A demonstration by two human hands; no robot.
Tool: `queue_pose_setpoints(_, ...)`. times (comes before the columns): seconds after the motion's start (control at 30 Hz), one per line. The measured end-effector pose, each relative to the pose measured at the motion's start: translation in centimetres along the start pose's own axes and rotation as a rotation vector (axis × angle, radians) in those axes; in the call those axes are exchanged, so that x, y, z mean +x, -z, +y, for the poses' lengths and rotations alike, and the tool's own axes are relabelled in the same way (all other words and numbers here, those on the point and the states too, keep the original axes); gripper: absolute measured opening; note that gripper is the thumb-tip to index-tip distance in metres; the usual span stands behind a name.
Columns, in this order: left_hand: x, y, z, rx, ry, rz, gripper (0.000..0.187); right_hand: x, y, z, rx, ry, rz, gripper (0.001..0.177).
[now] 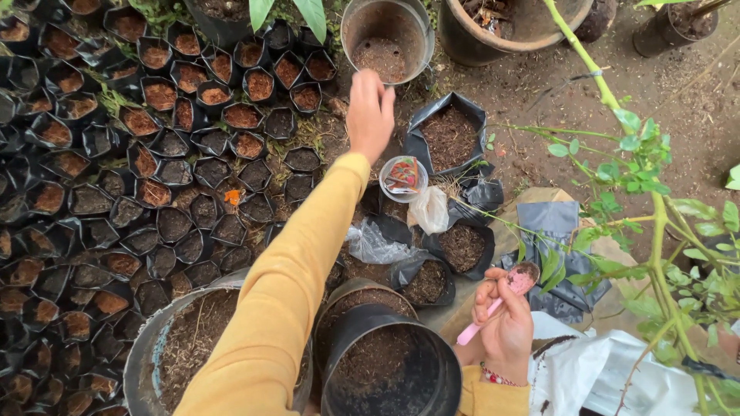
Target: The person sits on the ground and uses a pink plastic spoon to scoop soil from a metal bowl into a black plastic pot. They then use the spoon to mix the soil inside the pot.
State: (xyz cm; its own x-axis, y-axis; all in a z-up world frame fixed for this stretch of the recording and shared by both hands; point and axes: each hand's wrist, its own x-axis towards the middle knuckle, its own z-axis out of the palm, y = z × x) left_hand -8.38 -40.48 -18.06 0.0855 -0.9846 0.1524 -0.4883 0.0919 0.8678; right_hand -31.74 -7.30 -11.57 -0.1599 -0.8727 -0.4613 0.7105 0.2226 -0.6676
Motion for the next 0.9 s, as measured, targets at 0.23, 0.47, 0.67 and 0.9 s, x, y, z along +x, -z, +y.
queue_pose_setpoints(0.23, 2.0, 2.2, 0.5, -0.083, 0.362, 0.097, 0.028, 0.0, -0.3, -0.2, 0.022, -0.005, -0.008, 0.024)
queue_pose_setpoints(0.47, 0.0, -1.0, -13.5, 0.807, -0.142, -0.433, 0.096, -0.3, -1.6, -0.2, 0.071, -0.004, -0.083, 0.026)
queue_pose_setpoints(0.67, 0.8, -2.3, -17.9, 1.335, -0.235, -0.405, 0.021, -0.2, -1.5, -0.1, 0.075, -0.010, -0.090, 0.027)
queue_pose_setpoints(0.9, -0.3, 1.6, -9.8, 0.433, -0.074, -0.237, 0.009, 0.0, -1.5, 0.0, 0.059, -0.008, -0.075, 0.027)
